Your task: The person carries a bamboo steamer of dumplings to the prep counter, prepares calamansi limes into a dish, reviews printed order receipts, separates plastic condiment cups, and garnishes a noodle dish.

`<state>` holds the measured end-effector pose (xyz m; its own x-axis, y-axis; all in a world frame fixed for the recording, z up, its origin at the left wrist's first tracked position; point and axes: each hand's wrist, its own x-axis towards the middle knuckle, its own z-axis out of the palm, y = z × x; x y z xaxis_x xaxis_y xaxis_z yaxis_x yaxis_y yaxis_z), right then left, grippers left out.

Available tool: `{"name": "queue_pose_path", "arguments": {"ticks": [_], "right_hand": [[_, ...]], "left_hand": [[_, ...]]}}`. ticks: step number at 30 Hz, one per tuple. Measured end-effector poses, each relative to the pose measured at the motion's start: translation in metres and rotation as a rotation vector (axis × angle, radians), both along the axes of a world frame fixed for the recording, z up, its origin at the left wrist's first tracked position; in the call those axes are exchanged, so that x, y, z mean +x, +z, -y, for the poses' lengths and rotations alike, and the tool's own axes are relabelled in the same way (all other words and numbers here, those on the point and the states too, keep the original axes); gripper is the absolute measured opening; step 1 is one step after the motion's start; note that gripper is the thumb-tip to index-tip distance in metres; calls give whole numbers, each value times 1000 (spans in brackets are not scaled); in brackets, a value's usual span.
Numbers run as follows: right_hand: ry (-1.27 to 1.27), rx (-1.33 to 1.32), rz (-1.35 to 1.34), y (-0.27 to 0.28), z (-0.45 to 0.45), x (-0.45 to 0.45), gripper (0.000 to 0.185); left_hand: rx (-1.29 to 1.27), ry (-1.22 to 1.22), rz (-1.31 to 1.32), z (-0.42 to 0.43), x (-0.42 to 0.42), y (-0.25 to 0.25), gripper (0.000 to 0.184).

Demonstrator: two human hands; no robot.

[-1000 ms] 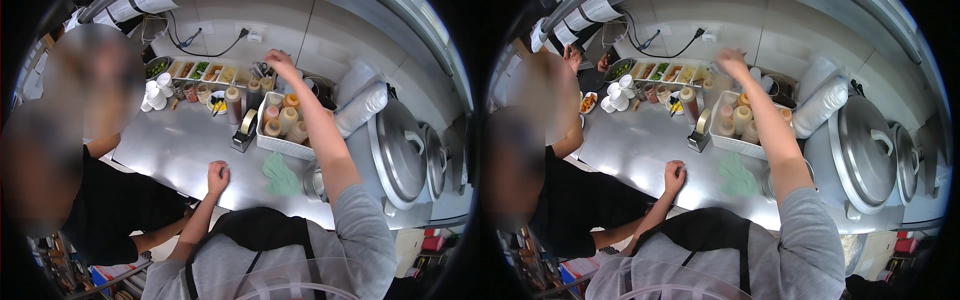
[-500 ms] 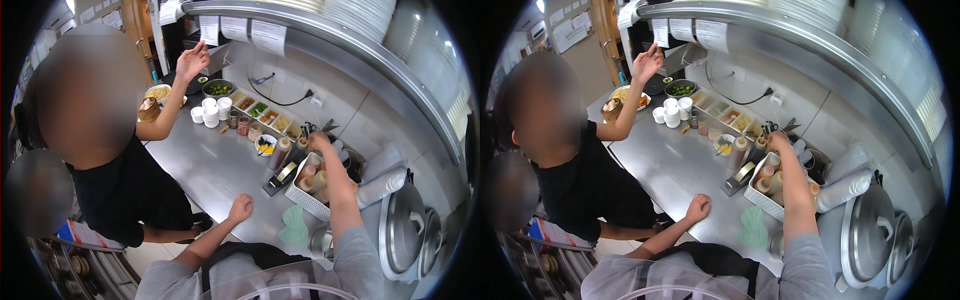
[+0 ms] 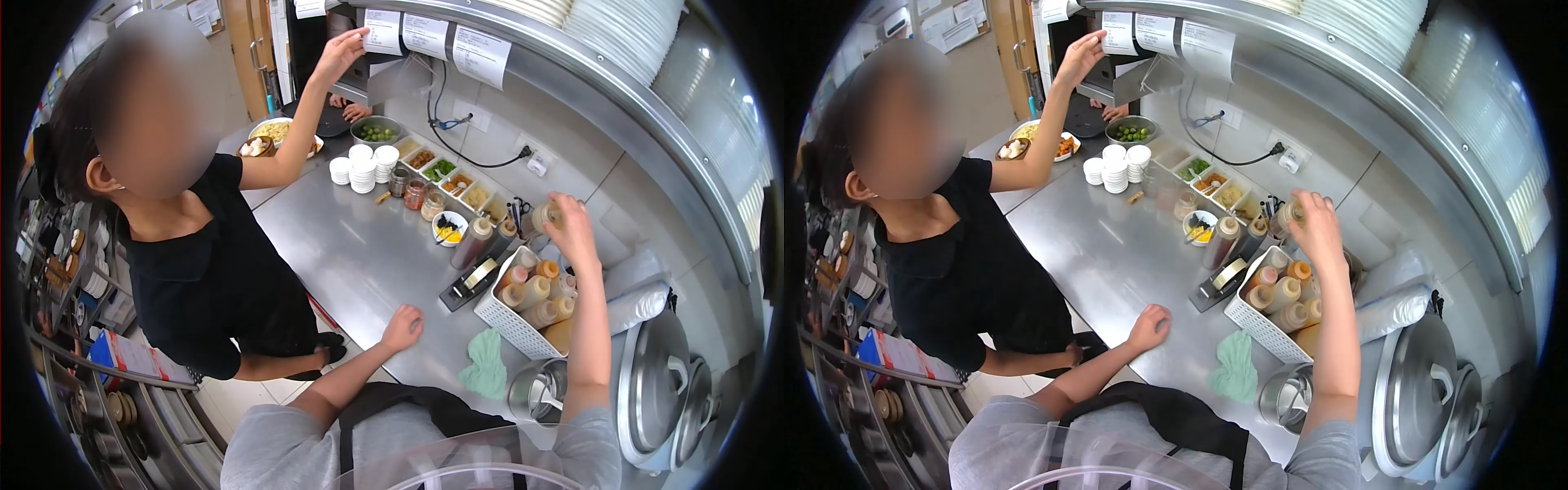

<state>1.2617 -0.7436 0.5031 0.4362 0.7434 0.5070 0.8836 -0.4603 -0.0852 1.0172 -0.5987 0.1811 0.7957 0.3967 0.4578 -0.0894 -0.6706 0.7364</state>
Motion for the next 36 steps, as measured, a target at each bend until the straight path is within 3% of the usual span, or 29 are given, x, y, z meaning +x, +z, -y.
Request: {"name": "queue_pose_path", "arguments": {"ticks": [2,4,6,10,12,14,19,22,23,26,29,32,33,36], "right_hand": [[34,74,-16,16,11,-34,48],[82,89,-352,15,22,-58,54],[195,76,-645,-14,24,-74,54],[253,-238,-783,-99,16,-106,56],[295,-343,-577,-139,12,-120,57],[310,-266,-514,-155,14,-133,55],[347,-444,-551,-111,24,-93,51],[-133,-380,-574,-54,23,-10,31],[-231,-271,-445,-34,26,13,29],[-536,-308,-316,-71,32,139,35],[-522,-188,-325,-111,42,173,45],[-464,-274,-369,-152,42,198,54],[-453,-383,-316,-165,42,216,51],[-384,-359,-366,-147,49,213,41]], "left_hand": [[-4,-3,4,0,1,1,10],[-6,-8,4,1,-1,2,9],[-6,9,10,1,0,4,8],[-19,-28,4,2,1,7,9],[-6,-7,17,2,3,3,9],[7,9,14,5,4,2,9],[33,-9,-10,5,6,5,9],[35,3,-8,5,6,3,9],[42,4,-13,5,6,5,9],[37,0,-24,5,6,4,10],[21,0,-32,5,6,6,10],[27,10,-35,5,7,9,9],[20,12,-43,5,7,9,8],[-7,18,-50,7,6,5,8]]}}
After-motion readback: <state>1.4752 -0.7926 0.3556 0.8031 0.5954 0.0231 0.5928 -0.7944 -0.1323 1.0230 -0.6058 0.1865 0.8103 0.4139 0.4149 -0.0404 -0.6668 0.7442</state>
